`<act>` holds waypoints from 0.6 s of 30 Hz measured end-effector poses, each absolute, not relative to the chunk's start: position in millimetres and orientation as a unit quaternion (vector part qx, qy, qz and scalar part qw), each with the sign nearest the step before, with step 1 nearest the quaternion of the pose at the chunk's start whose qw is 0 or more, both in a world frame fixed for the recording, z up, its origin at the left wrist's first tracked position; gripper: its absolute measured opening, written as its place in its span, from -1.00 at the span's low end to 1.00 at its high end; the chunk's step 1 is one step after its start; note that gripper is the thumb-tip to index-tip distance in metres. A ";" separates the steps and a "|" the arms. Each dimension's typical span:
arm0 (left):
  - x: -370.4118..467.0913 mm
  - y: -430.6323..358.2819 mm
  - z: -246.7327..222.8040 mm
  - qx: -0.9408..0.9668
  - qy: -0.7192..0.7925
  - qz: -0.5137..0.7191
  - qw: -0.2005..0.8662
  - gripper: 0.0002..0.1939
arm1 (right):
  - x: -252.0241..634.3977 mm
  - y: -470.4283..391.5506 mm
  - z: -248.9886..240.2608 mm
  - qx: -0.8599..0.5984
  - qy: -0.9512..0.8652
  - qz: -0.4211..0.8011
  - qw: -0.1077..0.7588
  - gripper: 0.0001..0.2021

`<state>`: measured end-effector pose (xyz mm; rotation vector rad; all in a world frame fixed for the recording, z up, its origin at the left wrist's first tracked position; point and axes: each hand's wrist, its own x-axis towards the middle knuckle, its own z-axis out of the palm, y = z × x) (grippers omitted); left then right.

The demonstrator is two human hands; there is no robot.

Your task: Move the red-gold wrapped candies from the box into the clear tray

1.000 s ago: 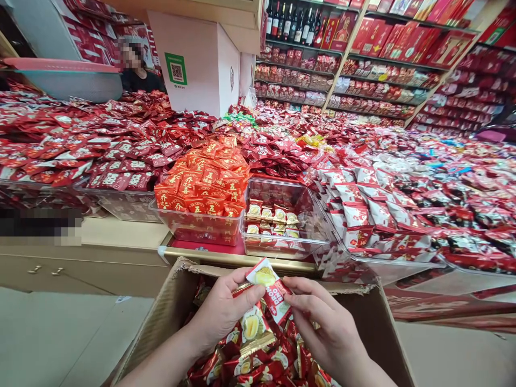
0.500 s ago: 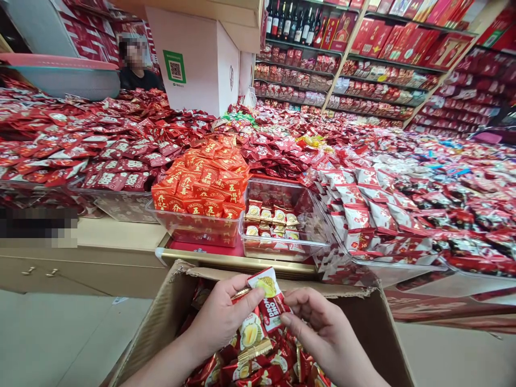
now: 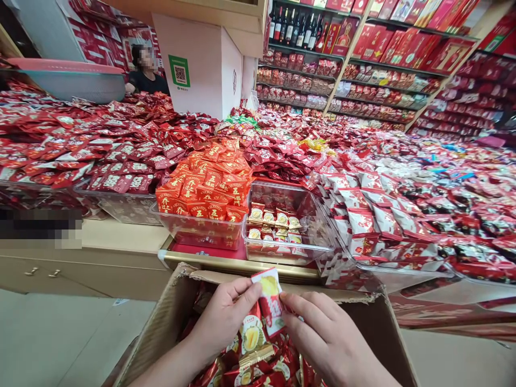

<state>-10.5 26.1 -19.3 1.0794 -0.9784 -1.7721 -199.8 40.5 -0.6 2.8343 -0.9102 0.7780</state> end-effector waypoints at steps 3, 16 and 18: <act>-9.4 27.1 -14.8 0.438 -0.363 -0.705 0.424 -0.68 | -206.4 30.6 24.8 0.912 -0.291 0.287 0.038 -0.83; -6.8 29.7 -17.2 0.465 -0.413 -0.689 0.374 -0.67 | -168.9 -123.0 45.3 0.915 -0.383 -0.116 0.060 -0.87; -6.2 30.5 -18.2 0.463 -0.410 -0.692 0.372 -0.69 | -166.2 -129.8 31.9 0.917 -0.368 -0.144 0.055 -0.83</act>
